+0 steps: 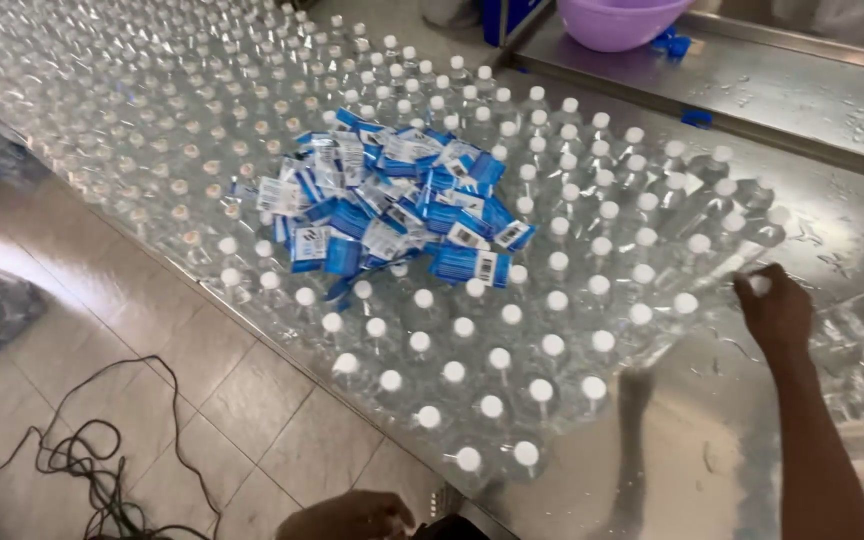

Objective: Manually applying labels to plastic water bottles and organizing them on a table

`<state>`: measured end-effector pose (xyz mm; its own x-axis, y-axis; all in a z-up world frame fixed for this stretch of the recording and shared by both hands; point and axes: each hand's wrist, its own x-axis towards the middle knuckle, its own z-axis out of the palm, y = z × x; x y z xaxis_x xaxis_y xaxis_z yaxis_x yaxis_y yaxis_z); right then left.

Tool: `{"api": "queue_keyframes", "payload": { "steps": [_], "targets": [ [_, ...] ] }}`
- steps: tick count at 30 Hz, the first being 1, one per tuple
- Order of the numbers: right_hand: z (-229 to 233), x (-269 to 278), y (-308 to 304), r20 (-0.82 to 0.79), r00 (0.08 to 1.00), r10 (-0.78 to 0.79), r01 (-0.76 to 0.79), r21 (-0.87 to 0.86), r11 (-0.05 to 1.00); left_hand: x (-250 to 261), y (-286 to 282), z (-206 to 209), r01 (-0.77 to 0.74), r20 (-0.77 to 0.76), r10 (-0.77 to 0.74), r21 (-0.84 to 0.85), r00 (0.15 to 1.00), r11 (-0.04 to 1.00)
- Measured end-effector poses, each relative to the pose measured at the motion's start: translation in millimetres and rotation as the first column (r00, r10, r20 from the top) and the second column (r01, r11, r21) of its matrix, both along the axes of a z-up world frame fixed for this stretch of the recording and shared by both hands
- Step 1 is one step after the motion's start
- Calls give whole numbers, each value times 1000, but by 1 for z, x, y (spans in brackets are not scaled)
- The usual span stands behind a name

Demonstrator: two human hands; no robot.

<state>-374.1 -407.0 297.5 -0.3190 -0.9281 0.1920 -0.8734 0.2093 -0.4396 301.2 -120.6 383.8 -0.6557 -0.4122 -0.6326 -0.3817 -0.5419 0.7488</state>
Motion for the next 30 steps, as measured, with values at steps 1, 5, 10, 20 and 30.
{"api": "queue_keyframes", "payload": {
  "steps": [1,5,10,20,30],
  "targets": [
    [-5,9,22,7,1000,3,-3,-6,1000,15,-18,4,-3,7,3,-6,1000,1000],
    [-15,10,66,-90,996,-13,15,24,1000,24,-107,17,-463,-365,321,-424,874,778],
    [-13,31,150,-121,987,-105,121,139,983,20,-244,-21,-251,-160,575,-965,802,82],
    [38,113,261,-32,952,-306,286,455,843,-24,-305,-20,-196,-227,534,-974,814,-114],
    [70,245,321,590,803,-79,322,-319,891,-145,-153,51,-940,-670,672,-320,314,120]
  ]
}}
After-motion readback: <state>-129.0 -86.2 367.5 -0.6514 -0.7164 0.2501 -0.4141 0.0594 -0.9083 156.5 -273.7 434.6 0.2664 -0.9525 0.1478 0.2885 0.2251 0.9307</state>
